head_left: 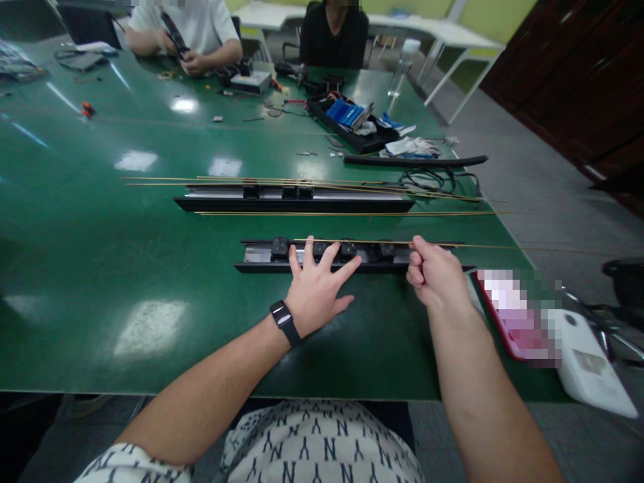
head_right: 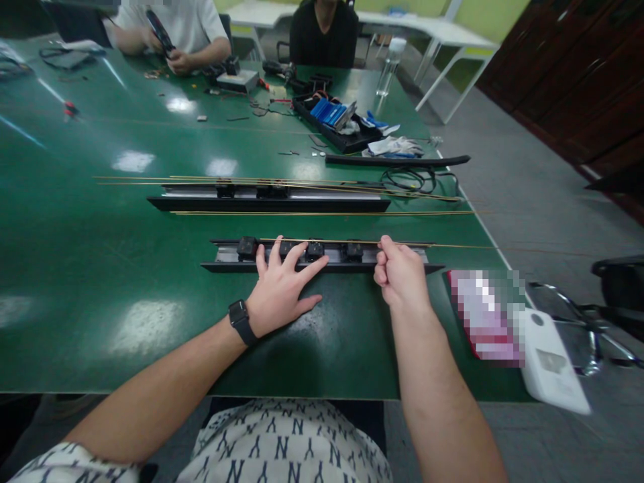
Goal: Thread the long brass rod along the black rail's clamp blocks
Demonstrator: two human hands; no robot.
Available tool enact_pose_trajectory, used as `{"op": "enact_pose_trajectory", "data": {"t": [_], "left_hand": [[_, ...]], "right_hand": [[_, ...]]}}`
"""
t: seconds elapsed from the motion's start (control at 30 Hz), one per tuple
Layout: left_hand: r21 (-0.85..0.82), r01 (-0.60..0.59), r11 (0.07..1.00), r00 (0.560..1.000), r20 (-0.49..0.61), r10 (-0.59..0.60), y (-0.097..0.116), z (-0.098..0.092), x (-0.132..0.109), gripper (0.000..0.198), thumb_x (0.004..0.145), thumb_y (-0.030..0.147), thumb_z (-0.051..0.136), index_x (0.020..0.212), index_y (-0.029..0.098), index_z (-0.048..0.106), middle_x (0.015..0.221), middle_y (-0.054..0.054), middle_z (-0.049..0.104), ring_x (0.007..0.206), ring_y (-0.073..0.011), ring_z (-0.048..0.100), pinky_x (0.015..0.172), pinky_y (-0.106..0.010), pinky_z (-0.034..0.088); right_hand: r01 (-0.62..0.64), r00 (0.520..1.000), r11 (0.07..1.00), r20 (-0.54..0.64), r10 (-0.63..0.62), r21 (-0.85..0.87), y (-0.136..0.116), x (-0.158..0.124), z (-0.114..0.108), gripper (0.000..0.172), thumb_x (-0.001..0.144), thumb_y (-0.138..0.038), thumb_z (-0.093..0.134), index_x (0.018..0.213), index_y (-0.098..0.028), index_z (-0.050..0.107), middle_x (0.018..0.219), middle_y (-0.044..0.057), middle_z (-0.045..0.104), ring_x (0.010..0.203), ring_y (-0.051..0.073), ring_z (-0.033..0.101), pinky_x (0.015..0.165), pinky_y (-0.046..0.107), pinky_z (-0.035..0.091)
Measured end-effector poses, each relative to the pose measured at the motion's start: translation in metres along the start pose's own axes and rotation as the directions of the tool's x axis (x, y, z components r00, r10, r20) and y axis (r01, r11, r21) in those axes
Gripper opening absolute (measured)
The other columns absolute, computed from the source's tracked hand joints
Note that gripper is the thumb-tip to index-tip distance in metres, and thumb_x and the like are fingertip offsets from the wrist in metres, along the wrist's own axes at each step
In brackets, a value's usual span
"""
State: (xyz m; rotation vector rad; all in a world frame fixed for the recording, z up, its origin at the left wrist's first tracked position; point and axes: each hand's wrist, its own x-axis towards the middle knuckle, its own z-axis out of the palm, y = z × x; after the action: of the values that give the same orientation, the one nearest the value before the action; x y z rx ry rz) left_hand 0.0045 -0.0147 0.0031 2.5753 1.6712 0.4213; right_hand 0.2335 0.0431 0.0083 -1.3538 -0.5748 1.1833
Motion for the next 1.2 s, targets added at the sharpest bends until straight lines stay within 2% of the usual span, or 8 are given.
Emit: {"op": "enact_pose_trajectory", "data": {"t": [0.3, 0.43, 0.77, 1.0, 1.2], "left_hand": [[0.009, 0.001, 1.0, 1.0, -0.002, -0.001, 0.0005, 0.0005, -0.0004, 0.076, 0.081, 0.051, 0.077, 0.15, 0.044, 0.046, 0.16, -0.007, 0.038, 0.149, -0.0534, 0.019, 0.112, -0.081, 0.016], [0.005, 0.0, 1.0, 1.0, 0.002, 0.0, 0.0005, 0.0, 0.0001, 0.076, 0.081, 0.051, 0.077, 0.151, 0.044, 0.046, 0.161, -0.007, 0.037, 0.149, -0.0537, 0.019, 0.112, -0.081, 0.016], [0.006, -0.003, 1.0, 1.0, 0.001, 0.003, 0.0002, -0.0008, -0.0004, 0.077, 0.081, 0.051, 0.077, 0.151, 0.043, 0.045, 0.161, -0.007, 0.037, 0.149, -0.0538, 0.019, 0.112, -0.082, 0.016], [-0.005, 0.002, 1.0, 1.0, 0.006, -0.002, 0.0014, -0.0016, -0.0002, 0.075, 0.082, 0.05, 0.076, 0.15, 0.044, 0.046, 0.161, -0.007, 0.037, 0.149, -0.0527, 0.018, 0.113, -0.081, 0.015], [-0.006, 0.008, 1.0, 1.0, 0.013, -0.008, 0.0009, -0.0015, 0.0001, 0.075, 0.082, 0.05, 0.076, 0.151, 0.044, 0.046, 0.161, -0.007, 0.037, 0.15, -0.0525, 0.017, 0.113, -0.08, 0.014]], "right_hand": [[-0.021, 0.998, 0.999, 0.061, 0.019, 0.03, -0.0005, 0.0007, -0.0046, 0.006, 0.086, -0.019, 0.069, 0.085, -0.013, 0.068, 0.05, -0.004, 0.054, 0.026, 0.005, 0.035, 0.023, 0.016, 0.022], [-0.005, 0.998, 1.0, 0.057, 0.004, 0.029, -0.0009, -0.0003, -0.0039, 0.004, 0.083, -0.016, 0.07, 0.083, -0.013, 0.067, 0.05, -0.005, 0.053, 0.026, 0.005, 0.035, 0.023, 0.016, 0.022], [-0.004, 1.0, 1.0, 0.011, 0.004, -0.015, -0.0005, -0.001, 0.0, 0.018, 0.085, -0.022, 0.074, 0.075, -0.016, 0.06, 0.049, -0.006, 0.051, 0.026, 0.005, 0.036, 0.023, 0.016, 0.023], [-0.014, 0.998, 1.0, 0.062, 0.014, -0.007, -0.0027, -0.0015, -0.0031, 0.017, 0.08, -0.026, 0.078, 0.083, -0.016, 0.064, 0.051, -0.005, 0.054, 0.026, 0.005, 0.035, 0.024, 0.016, 0.023], [-0.02, 0.999, 1.0, 0.035, 0.02, -0.007, -0.0015, -0.0013, -0.0012, 0.018, 0.083, -0.024, 0.075, 0.077, -0.016, 0.061, 0.049, -0.006, 0.051, 0.027, 0.004, 0.036, 0.023, 0.015, 0.023]]}}
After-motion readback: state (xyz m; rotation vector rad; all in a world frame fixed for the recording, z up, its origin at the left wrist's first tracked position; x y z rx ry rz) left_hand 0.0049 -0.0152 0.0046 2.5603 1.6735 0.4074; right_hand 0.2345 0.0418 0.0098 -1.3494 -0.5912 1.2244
